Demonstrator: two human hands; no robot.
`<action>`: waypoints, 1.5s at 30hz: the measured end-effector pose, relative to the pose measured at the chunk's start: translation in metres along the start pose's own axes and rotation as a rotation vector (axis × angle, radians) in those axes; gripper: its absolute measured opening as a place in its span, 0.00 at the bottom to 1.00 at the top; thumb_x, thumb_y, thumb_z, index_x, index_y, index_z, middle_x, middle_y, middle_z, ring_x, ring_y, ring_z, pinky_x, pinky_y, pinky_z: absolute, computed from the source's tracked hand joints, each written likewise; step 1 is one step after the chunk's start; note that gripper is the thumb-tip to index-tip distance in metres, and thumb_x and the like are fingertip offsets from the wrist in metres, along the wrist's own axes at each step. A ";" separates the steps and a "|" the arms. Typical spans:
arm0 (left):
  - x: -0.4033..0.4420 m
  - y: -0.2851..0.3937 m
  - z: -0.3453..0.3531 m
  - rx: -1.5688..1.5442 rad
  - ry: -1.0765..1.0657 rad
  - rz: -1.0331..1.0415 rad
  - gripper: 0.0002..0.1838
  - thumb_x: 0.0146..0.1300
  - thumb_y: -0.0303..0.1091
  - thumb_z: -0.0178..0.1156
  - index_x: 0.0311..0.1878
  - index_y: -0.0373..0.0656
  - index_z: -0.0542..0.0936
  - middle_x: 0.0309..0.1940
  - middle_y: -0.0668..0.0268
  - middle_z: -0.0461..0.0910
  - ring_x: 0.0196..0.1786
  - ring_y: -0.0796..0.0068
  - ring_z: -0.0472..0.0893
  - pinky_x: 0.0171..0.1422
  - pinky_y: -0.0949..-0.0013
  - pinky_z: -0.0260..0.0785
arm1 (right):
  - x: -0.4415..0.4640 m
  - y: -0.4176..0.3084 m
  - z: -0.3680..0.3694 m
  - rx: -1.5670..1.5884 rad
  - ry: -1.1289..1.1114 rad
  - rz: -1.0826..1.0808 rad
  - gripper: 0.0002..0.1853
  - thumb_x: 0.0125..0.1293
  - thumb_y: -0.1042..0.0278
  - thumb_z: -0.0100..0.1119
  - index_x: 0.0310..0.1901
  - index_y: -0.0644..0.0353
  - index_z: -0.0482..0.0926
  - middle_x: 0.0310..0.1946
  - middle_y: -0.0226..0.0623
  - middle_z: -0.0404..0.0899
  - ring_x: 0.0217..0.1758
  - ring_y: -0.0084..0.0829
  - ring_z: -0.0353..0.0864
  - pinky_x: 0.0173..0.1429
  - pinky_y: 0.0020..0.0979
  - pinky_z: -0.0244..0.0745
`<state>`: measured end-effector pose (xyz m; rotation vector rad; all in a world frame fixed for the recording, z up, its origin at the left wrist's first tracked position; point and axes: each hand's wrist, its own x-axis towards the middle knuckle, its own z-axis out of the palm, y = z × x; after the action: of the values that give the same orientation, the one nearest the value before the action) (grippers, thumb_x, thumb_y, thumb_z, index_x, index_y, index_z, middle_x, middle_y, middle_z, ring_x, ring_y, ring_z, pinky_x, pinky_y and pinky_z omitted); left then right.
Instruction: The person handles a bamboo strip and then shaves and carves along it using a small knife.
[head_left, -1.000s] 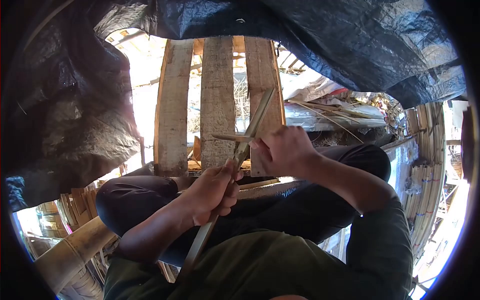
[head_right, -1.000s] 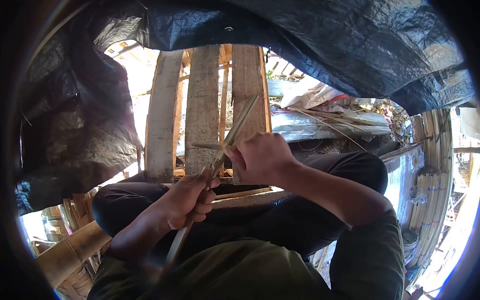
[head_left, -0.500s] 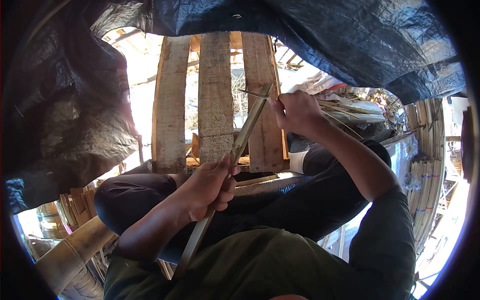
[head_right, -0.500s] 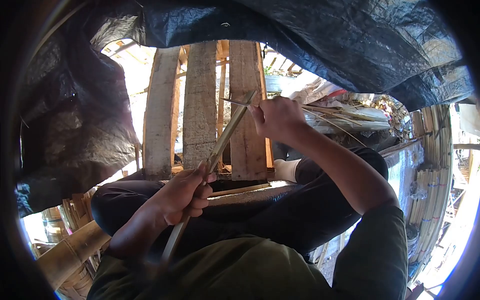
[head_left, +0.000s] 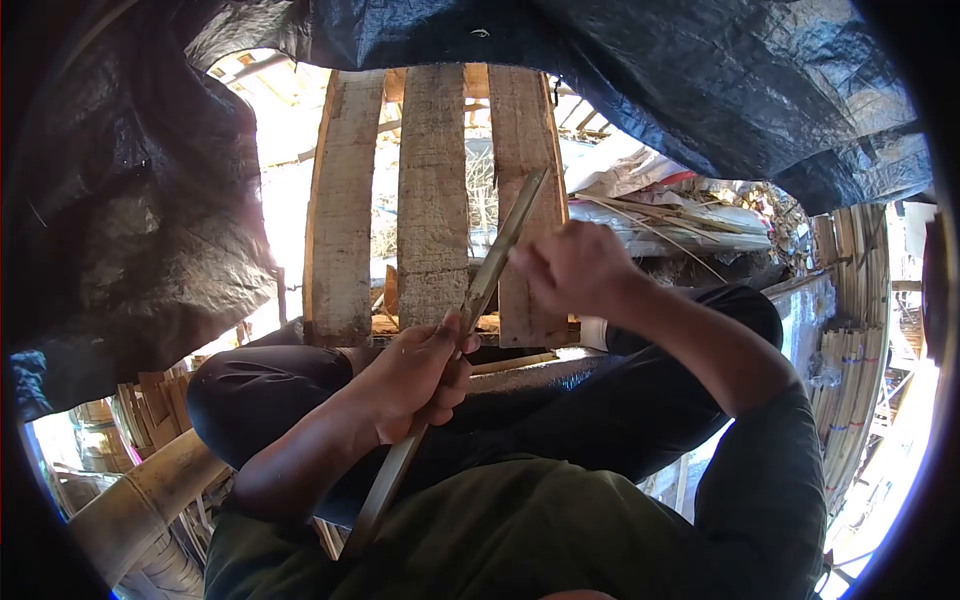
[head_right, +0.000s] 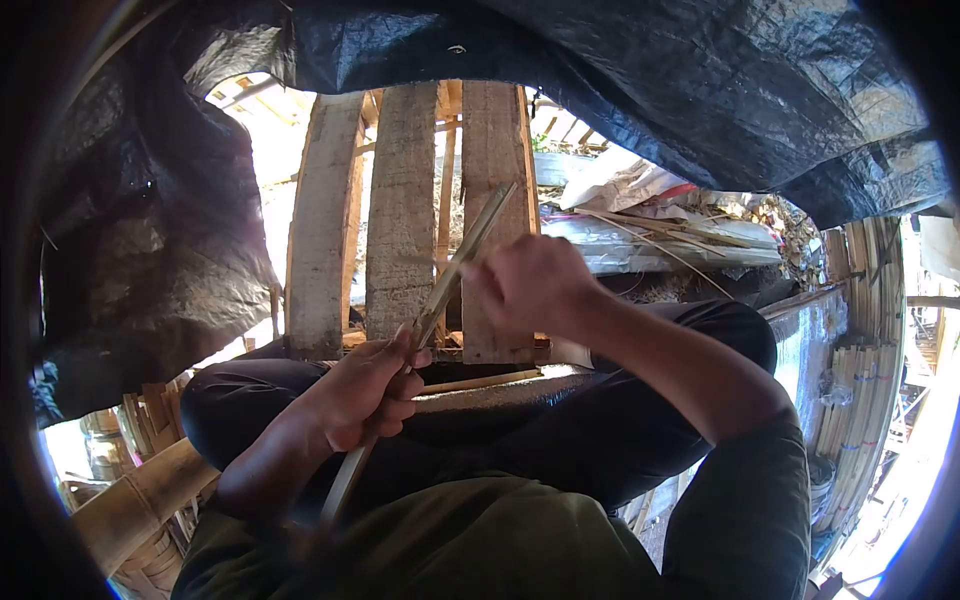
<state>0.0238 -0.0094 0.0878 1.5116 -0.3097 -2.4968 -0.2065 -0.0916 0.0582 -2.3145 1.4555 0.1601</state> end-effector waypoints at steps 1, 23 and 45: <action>0.000 0.001 -0.001 -0.001 0.004 0.000 0.21 0.78 0.59 0.37 0.40 0.53 0.68 0.20 0.81 0.53 0.19 0.89 0.50 0.20 0.79 0.41 | -0.003 -0.007 0.002 -0.044 0.112 -0.174 0.27 0.74 0.47 0.46 0.25 0.60 0.80 0.14 0.44 0.75 0.21 0.44 0.82 0.31 0.46 0.80; -0.004 0.009 -0.006 -0.020 0.017 0.026 0.21 0.78 0.58 0.38 0.38 0.54 0.68 0.19 0.81 0.54 0.18 0.88 0.49 0.21 0.78 0.41 | -0.001 -0.009 -0.014 0.053 0.075 0.085 0.25 0.74 0.50 0.44 0.28 0.61 0.80 0.17 0.42 0.79 0.24 0.40 0.84 0.38 0.48 0.80; 0.025 0.022 0.009 0.098 0.056 -0.035 0.21 0.77 0.58 0.42 0.39 0.51 0.69 0.19 0.80 0.55 0.18 0.87 0.51 0.21 0.75 0.43 | -0.037 -0.022 0.012 0.167 0.422 -0.189 0.20 0.68 0.59 0.59 0.20 0.61 0.75 0.11 0.47 0.74 0.15 0.48 0.79 0.22 0.44 0.76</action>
<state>0.0062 -0.0370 0.0768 1.6348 -0.4051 -2.4943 -0.2024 -0.0473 0.0645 -2.4217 1.3553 -0.5121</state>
